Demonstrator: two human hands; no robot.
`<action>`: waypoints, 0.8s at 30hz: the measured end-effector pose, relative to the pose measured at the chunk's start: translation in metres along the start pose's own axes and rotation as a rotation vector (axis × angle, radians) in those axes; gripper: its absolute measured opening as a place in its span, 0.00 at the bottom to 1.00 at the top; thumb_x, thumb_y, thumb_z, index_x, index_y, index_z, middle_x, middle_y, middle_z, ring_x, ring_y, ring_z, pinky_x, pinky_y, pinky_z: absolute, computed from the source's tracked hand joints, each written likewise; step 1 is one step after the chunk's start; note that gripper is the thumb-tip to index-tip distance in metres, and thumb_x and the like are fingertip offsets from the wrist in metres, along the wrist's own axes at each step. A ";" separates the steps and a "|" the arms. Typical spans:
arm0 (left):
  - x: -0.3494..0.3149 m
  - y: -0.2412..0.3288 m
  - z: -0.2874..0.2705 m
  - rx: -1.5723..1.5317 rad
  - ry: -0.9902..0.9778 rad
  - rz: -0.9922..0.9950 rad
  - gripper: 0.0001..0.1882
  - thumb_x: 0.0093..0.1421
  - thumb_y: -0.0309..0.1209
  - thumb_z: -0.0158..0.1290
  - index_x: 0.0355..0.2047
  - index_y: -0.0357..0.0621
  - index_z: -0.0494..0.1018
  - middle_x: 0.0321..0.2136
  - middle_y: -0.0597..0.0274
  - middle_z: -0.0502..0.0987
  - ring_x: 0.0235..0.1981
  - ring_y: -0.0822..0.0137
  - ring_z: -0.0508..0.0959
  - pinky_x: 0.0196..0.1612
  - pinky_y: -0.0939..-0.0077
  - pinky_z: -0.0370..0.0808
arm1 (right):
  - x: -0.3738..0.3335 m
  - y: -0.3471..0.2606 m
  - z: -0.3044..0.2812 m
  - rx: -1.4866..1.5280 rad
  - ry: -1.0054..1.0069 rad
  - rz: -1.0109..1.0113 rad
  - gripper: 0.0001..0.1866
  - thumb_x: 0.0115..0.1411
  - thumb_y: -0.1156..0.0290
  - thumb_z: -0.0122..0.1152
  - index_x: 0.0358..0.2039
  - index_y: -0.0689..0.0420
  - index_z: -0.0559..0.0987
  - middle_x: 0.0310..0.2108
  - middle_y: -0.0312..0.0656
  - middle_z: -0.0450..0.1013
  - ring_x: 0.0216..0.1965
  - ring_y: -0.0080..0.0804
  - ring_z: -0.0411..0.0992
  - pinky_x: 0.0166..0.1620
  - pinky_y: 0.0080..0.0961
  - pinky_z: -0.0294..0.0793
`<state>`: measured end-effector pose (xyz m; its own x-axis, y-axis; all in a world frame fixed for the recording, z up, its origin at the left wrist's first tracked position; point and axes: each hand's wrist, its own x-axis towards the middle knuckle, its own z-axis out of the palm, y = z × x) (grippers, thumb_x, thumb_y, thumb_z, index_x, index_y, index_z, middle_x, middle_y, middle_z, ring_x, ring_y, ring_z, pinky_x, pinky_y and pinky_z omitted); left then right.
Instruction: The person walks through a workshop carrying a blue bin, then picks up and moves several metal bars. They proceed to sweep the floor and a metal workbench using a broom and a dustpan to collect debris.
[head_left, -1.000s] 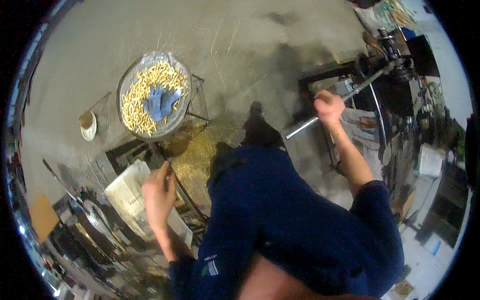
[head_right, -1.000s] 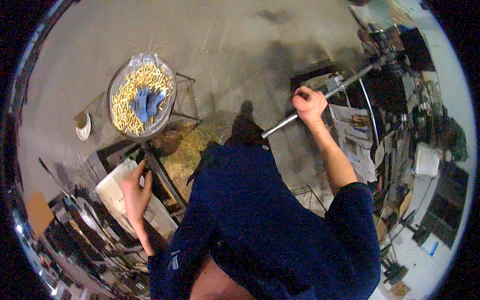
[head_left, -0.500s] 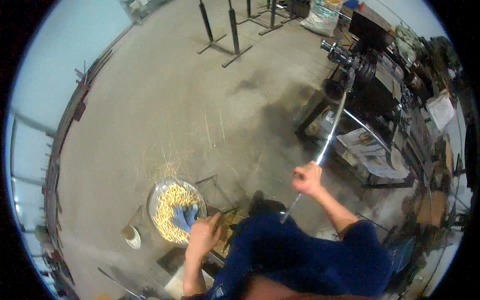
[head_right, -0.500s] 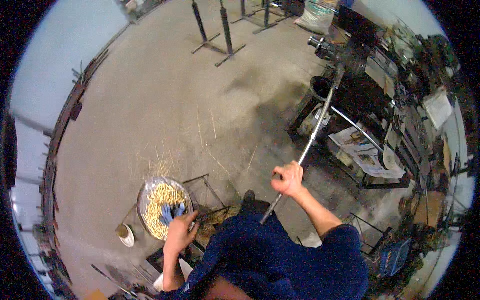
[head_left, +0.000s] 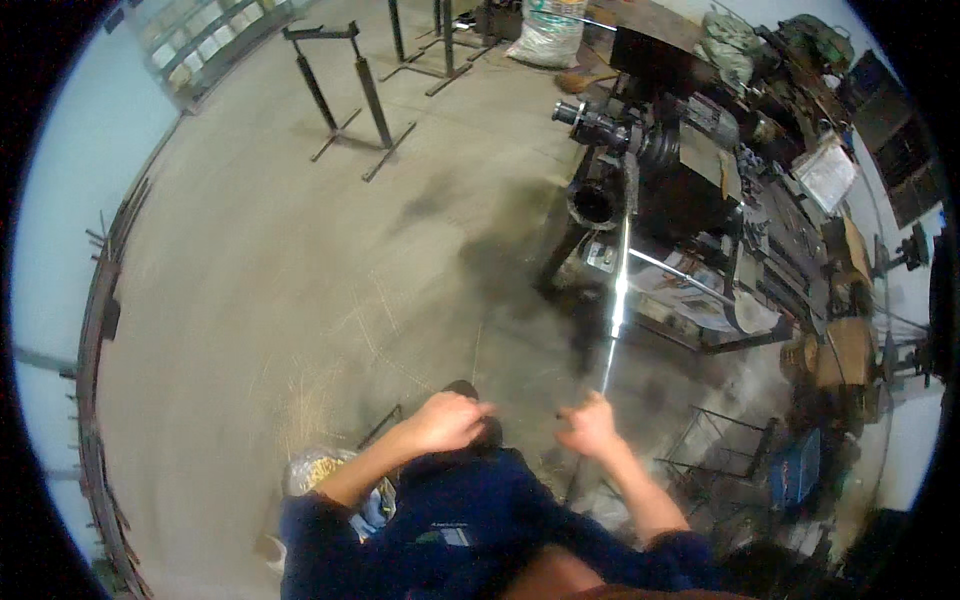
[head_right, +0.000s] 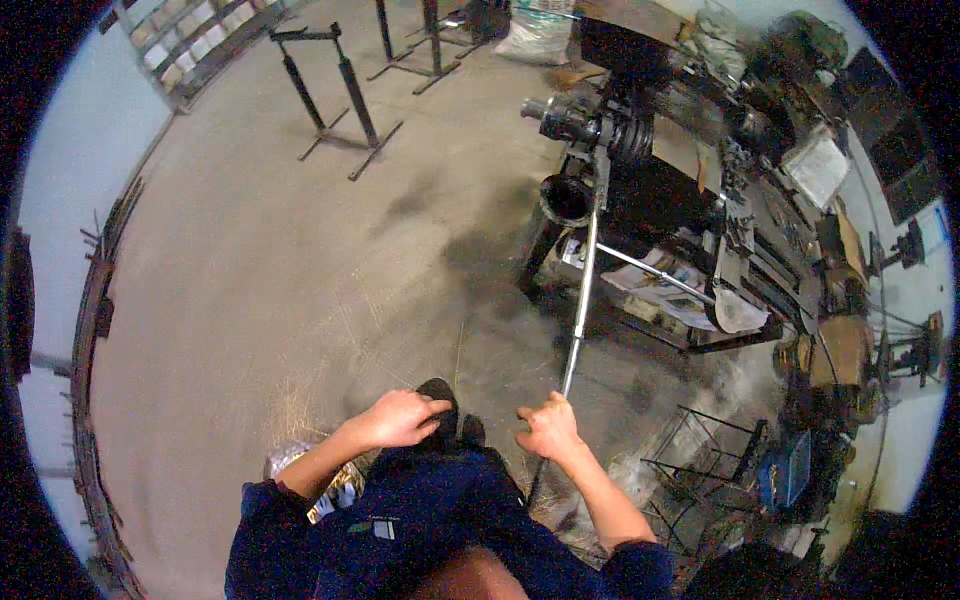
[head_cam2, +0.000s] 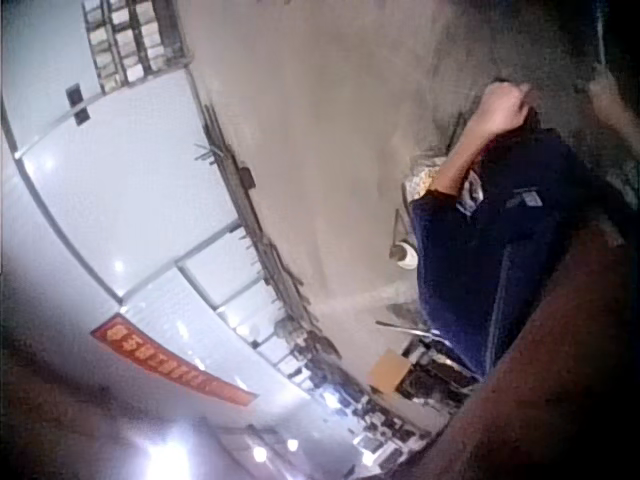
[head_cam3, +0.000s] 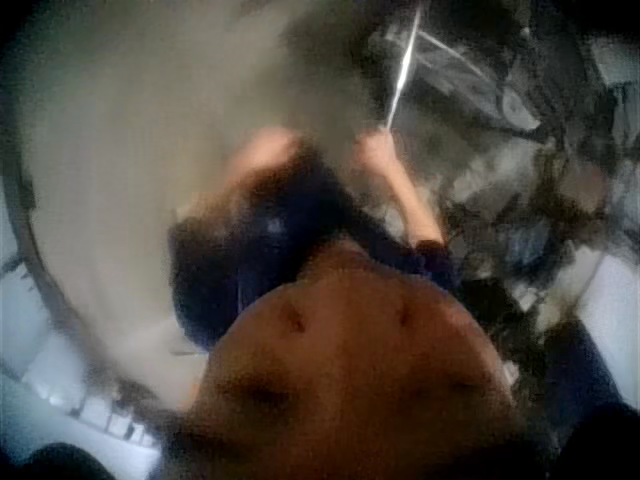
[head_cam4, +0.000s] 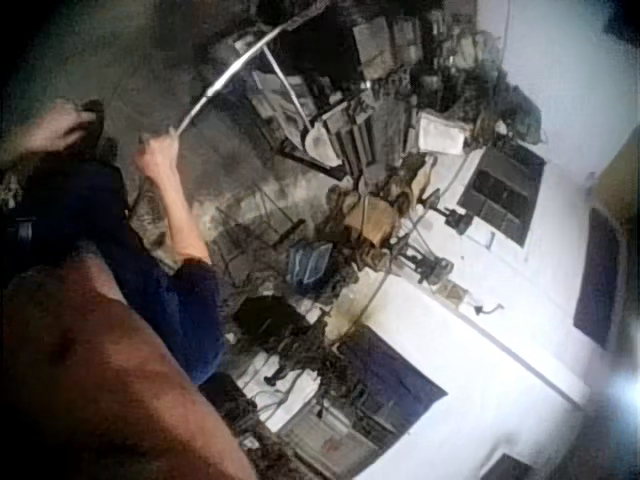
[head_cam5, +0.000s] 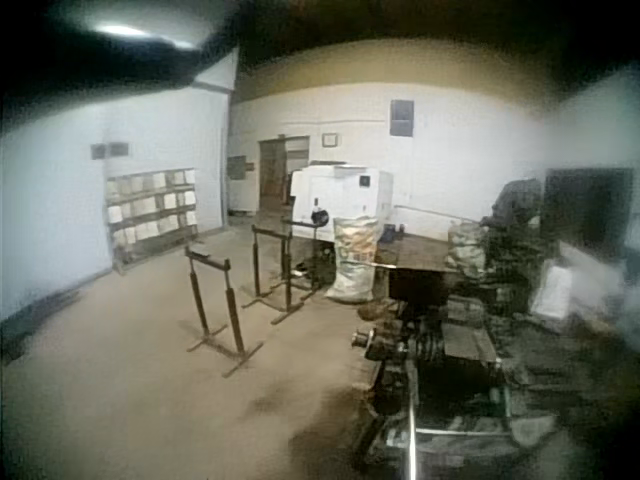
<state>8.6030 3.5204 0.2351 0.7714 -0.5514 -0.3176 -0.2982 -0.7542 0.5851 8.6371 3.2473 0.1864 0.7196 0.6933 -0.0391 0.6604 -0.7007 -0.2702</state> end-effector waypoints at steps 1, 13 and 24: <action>0.002 -0.017 -0.003 0.013 -0.032 0.010 0.18 0.48 0.34 0.47 0.40 0.42 0.67 0.26 0.51 0.73 0.28 0.51 0.73 0.30 0.59 0.70 | 0.002 -0.003 0.003 -0.018 -0.024 0.037 0.14 0.29 0.59 0.57 0.20 0.51 0.75 0.10 0.40 0.66 0.17 0.36 0.67 0.34 0.30 0.63; 0.046 -0.234 -0.182 -0.183 0.216 0.129 0.19 0.48 0.33 0.47 0.42 0.43 0.66 0.22 0.48 0.72 0.26 0.54 0.73 0.31 0.64 0.70 | 0.201 -0.046 -0.019 0.233 0.284 0.472 0.17 0.29 0.68 0.55 0.26 0.53 0.76 0.13 0.42 0.66 0.18 0.41 0.66 0.23 0.32 0.64; 0.150 -0.448 -0.388 -0.437 0.340 -0.054 0.14 0.48 0.25 0.45 0.37 0.41 0.70 0.20 0.59 0.74 0.22 0.69 0.73 0.29 0.76 0.69 | 0.626 -0.109 -0.289 0.091 0.535 -1.007 0.22 0.30 0.62 0.55 0.30 0.57 0.74 0.18 0.36 0.59 0.21 0.32 0.61 0.25 0.27 0.63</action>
<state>9.0706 3.9138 0.2150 0.9388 -0.3152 -0.1391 -0.0482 -0.5199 0.8528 9.0776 3.7094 0.4690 -0.1135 0.7570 0.6435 0.9866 0.1622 -0.0167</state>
